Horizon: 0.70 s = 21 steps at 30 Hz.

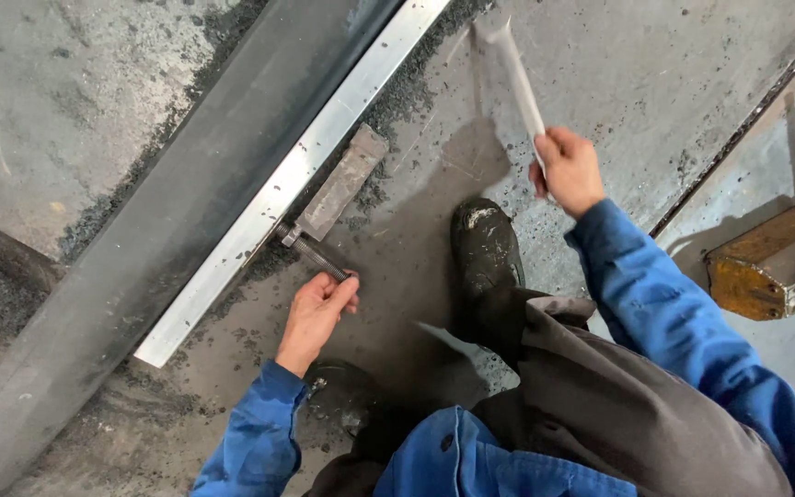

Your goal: Tightening a bolt on a floor-mounted metal frame using a wrench.

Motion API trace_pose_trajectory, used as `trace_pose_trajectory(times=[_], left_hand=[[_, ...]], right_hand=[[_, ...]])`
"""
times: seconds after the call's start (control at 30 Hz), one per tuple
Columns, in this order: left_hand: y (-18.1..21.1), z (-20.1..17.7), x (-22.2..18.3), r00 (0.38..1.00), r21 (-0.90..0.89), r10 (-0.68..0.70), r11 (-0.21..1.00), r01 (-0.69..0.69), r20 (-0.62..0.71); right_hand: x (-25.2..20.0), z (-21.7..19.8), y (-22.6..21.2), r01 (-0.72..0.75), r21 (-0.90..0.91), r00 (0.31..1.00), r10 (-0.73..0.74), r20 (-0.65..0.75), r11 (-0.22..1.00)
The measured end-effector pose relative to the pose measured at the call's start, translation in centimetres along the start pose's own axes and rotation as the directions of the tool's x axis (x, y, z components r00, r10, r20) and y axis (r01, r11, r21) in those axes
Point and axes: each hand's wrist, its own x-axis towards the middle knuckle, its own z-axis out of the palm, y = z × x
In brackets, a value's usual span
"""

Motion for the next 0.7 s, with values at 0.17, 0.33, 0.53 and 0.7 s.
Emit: trace_pose_trajectory(times=[0.17, 0.33, 0.53, 0.7], left_hand=[[-1.0, 0.4, 0.3, 0.976, 0.176, -0.104, 0.975, 0.138, -0.189], [1.5, 0.2, -0.7, 0.998, -0.100, -0.061, 0.993, 0.063, 0.028], [0.3, 1.5, -0.1, 0.984, 0.078, -0.069, 0.994, 0.082, -0.162], [0.5, 1.0, -0.5, 0.995, -0.216, -0.092, 0.971, 0.098, 0.041]], right_hand=[[2.4, 2.1, -4.2, 0.107, -0.400, 0.928, -0.235, -0.287, 0.910], [0.7, 0.6, -2.8, 0.101, -0.875, 0.830, -0.525, -0.188, 0.473], [-2.0, -0.8, 0.0, 0.158, -0.816, 0.869, -0.471, -0.152, 0.556], [-6.2, 0.3, 4.0, 0.030, -0.513, 0.979, -0.128, -0.157, 0.858]])
